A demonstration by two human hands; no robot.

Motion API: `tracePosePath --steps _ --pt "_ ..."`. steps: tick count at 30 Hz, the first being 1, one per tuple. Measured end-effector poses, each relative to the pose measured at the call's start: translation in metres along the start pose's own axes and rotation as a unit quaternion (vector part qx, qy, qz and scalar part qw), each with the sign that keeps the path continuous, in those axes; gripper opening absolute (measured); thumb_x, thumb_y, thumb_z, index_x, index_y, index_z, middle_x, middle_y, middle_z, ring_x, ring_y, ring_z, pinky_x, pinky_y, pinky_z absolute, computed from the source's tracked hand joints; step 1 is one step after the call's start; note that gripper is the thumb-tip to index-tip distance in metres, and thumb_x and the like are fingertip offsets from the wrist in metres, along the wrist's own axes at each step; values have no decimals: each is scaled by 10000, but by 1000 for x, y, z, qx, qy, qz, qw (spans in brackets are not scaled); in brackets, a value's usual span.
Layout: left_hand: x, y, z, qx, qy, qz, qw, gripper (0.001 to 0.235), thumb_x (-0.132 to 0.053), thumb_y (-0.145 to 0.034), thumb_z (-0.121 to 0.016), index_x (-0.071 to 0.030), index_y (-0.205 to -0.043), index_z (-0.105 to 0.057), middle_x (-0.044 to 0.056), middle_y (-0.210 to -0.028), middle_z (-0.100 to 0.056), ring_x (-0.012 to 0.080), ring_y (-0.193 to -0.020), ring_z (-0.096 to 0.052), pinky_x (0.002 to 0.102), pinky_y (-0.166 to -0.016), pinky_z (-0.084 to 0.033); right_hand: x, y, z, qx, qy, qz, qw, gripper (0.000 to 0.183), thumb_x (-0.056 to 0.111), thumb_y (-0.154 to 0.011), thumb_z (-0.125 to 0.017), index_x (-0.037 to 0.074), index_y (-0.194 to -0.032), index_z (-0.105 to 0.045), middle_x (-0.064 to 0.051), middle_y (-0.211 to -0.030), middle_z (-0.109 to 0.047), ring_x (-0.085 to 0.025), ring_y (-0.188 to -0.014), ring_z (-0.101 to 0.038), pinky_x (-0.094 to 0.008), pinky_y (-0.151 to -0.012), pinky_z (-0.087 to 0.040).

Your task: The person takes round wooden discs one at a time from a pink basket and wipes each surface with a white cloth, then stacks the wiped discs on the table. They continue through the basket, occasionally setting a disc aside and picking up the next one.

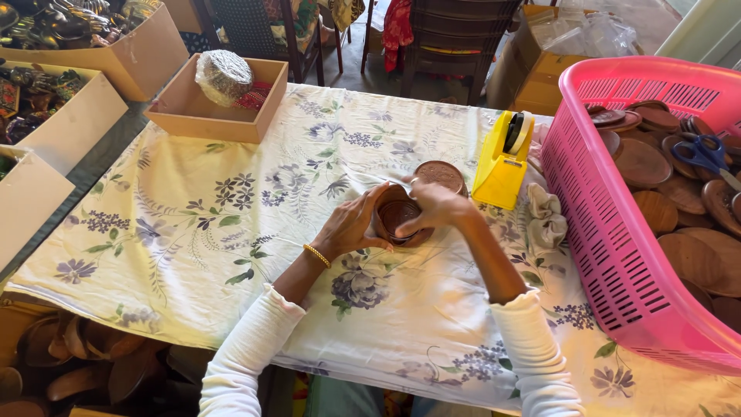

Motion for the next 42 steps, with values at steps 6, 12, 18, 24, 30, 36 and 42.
tracePosePath --steps 6,12,18,24,30,36,42 --pt "3 -1 -3 10 0 17 1000 1329 -724 -576 -837 -60 -1569 -256 186 -1481 -526 360 -1260 -618 477 -1031 -501 4 -27 -30 -53 100 24 993 1428 517 -579 -1005 -63 -1539 -120 -232 -1298 -628 -386 -1304 -502 -583 -1118 -312" --pt "6 1 -5 -7 -6 -6 1000 1141 -702 -611 -841 -75 -1444 -376 167 -1519 -511 369 -1275 -616 457 -994 -534 12 -12 -14 -37 101 -41 993 1294 527 -586 -976 -59 -1509 -284 -181 -1247 -643 -320 -1201 -598 -418 -1044 -476" --pt "4 -1 -6 17 -41 -15 999 809 -710 -627 -816 -69 -1057 -574 152 -1550 -516 323 -1064 -708 440 -886 -578 -42 -15 15 -135 -169 -40 975 493 355 -751 -829 181 -1202 -731 -38 -1069 -757 -200 -916 -723 -340 -832 -592" --pt "33 4 6 39 -108 -38 993 943 -836 -663 -722 20 -1045 -620 176 -1442 -554 307 -1017 -703 409 -781 -583 -33 93 107 -451 -127 55 882 240 209 -830 -869 82 -1020 -796 -150 -976 -710 -242 -764 -688 -402 -720 -557" --pt "65 28 57 -144 -248 22 958 627 -706 -837 -704 -106 -1012 -660 132 -1407 -601 327 -1157 -639 497 -962 -507 -57 125 95 -545 -180 90 814 214 167 -924 -846 15 -1048 -763 -93 -933 -716 -172 -745 -681 -326 -656 -539" --pt "-28 -12 39 -182 -194 -33 963 288 -356 -1039 -681 -101 -1168 -643 84 -1380 -663 285 -1180 -673 478 -1002 -544 -179 47 -37 -393 -619 10 680 178 258 -995 -809 94 -1016 -744 35 -845 -662 -30 -656 -527 -209 -547 -388" --pt "-28 -67 -82 5 332 255 908 573 -548 -976 -677 -74 -1297 -642 120 -1096 -810 229 -904 -800 380 -722 -629 -161 61 -58 -343 -728 36 592 185 218 -896 -746 153 -1065 -708 130 -895 -756 11 -770 -673 -200 -615 -530"
Point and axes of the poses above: each hand's wrist, its own y-axis away from the middle knuckle, its own z-axis out of the back of the hand, x = y × z, the point moved 8 cm from there along -y, towards the middle knuckle
